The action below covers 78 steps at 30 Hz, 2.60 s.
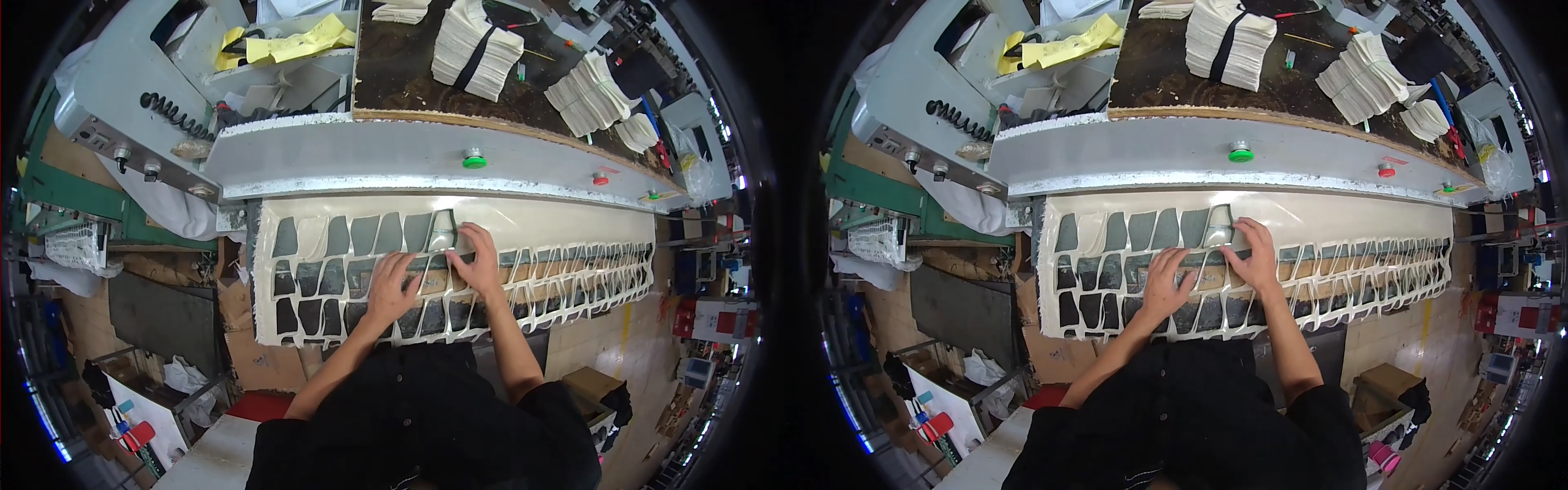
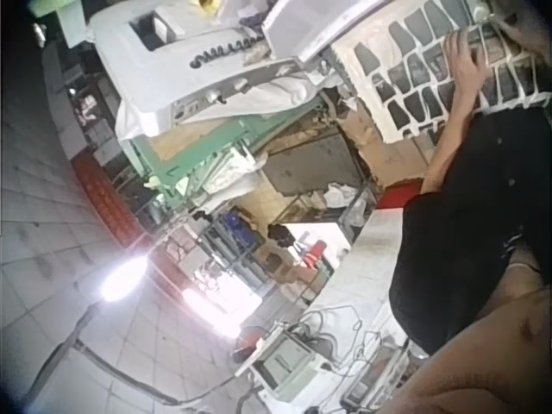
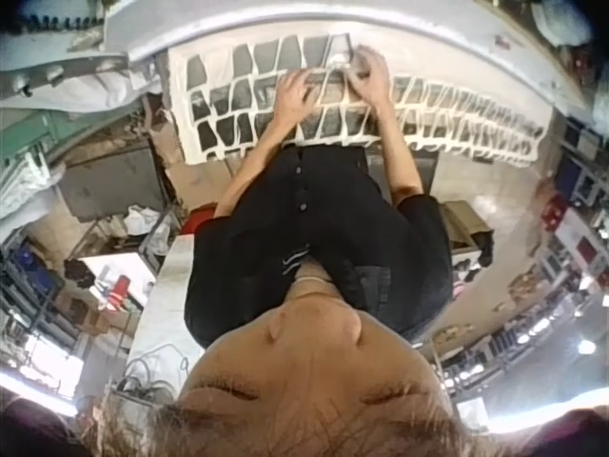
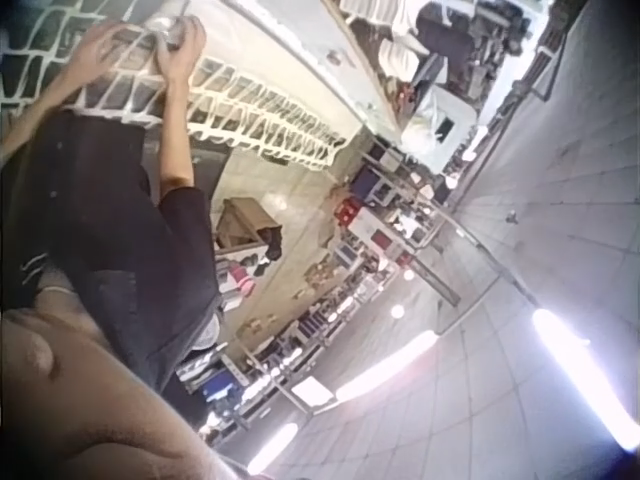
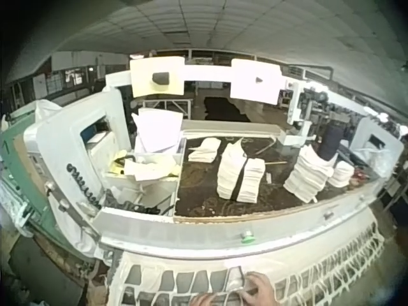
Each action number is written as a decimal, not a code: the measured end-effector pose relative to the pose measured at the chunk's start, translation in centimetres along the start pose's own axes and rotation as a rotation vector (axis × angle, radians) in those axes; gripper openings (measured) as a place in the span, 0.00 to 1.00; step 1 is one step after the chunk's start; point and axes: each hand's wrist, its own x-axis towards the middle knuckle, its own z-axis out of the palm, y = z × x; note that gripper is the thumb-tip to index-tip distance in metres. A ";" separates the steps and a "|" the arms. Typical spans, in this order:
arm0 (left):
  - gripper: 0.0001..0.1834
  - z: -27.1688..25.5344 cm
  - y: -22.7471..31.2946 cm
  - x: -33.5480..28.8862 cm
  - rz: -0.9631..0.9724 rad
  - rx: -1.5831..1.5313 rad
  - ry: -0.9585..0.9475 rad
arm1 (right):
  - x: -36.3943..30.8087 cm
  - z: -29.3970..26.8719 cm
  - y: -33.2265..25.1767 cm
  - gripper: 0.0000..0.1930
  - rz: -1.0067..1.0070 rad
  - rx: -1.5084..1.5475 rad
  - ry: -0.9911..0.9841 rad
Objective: Using a die-cutting machine to cut shoe components from a sheet of material.
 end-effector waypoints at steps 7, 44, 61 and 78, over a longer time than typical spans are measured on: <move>0.18 -3.2 -0.5 1.0 -0.128 -0.048 0.000 | 13.6 -0.7 -5.7 0.16 0.007 0.002 -0.353; 0.27 -7.3 1.7 0.3 -0.025 0.450 -0.265 | -3.1 -2.1 -4.2 0.28 -0.009 -0.318 -0.612; 0.45 -0.6 -0.9 -4.3 -0.015 0.366 -0.362 | 2.3 0.3 -1.5 0.31 -0.277 -0.405 -0.607; 0.27 -3.0 4.8 -7.2 -0.020 -0.279 -0.079 | -13.0 -5.6 -8.4 0.17 0.672 0.917 0.124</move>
